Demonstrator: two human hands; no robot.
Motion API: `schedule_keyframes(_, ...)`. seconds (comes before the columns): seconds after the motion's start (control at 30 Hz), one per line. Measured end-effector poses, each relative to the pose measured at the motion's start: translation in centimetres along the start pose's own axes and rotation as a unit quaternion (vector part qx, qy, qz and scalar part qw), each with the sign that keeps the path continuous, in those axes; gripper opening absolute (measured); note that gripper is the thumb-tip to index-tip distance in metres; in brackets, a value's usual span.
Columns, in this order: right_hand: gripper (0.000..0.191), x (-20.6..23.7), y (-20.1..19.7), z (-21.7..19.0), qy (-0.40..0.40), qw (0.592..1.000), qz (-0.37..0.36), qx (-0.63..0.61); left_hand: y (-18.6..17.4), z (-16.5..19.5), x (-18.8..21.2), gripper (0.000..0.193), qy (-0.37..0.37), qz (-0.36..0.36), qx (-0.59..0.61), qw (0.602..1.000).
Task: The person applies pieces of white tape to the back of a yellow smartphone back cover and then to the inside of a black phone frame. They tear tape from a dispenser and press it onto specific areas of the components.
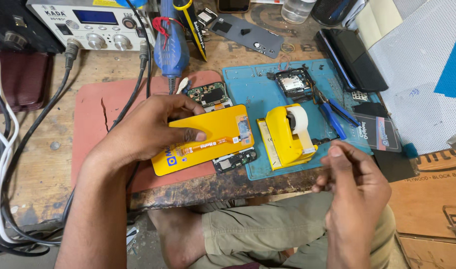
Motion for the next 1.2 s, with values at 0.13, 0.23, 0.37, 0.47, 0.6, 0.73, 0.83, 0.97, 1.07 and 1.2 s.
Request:
schedule_keyframes(0.13, 0.035, -2.5, -1.0, 0.5, 0.088, 0.995, -0.047, -0.015, 0.1, -0.6, -0.6, 0.041, -0.015, 0.007, -0.013, 1.0)
schedule_keyframes(0.23, 0.038, -3.3, -0.7, 0.4, 0.116, 0.988, -0.097, 0.005, 0.0, -0.1, -0.7, 0.042, -0.015, 0.015, -0.049, 0.999)
schedule_keyframes(0.37, 0.035, -3.5, -0.2, 0.4, 0.148, 0.983, -0.102, 0.048, 0.4, 1.2, -0.1, 0.043, -0.034, 0.035, -0.093, 0.994)
schedule_keyframes(0.47, 0.033, -3.8, -0.2, 0.5, 0.175, 0.977, -0.113, 0.041, 0.8, 2.1, 0.5, 0.045, -0.053, 0.104, -0.278, 0.953)
schedule_keyframes(0.6, 0.031, -4.4, -0.5, 0.8, 0.174, 0.974, -0.143, 0.035, 1.9, 2.0, 1.0, 0.042, -0.038, 0.131, -0.34, 0.93)
schedule_keyframes(0.73, 0.027, -5.1, -0.7, 0.9, 0.192, 0.968, -0.161, 0.016, 2.4, 1.2, 1.2, 0.045, 0.038, 0.172, -0.35, 0.92)
schedule_keyframes(0.83, 0.023, -5.7, -0.6, 1.1, 0.208, 0.963, -0.173, 0.017, 2.7, 0.6, 1.3, 0.045, 0.068, 0.187, -0.353, 0.914)
schedule_keyframes(0.97, 0.019, -6.1, -0.6, 1.1, 0.219, 0.957, -0.189, 0.01, 3.0, 0.5, 1.4, 0.044, 0.051, 0.196, -0.347, 0.916)
schedule_keyframes(1.07, 0.018, -6.2, -0.6, 1.1, 0.228, 0.956, -0.186, 0.019, 3.8, 1.1, 2.1, 0.054, 0.077, 0.236, -0.351, 0.903)
schedule_keyframes(1.2, 0.019, -6.3, -0.7, 1.1, 0.225, 0.955, -0.193, 0.014, 7.8, 2.4, 1.9, 0.078, 0.21, 0.198, -0.265, 0.92)
Point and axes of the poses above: each hand's wrist, its own x-axis away from the middle knuckle, its own y-axis out of the palm, z = x × y, the point moved 1 cm from there along -x, towards the middle knuckle, and after that the axes turned 6 degrees about -y, right-handed, at the moved point
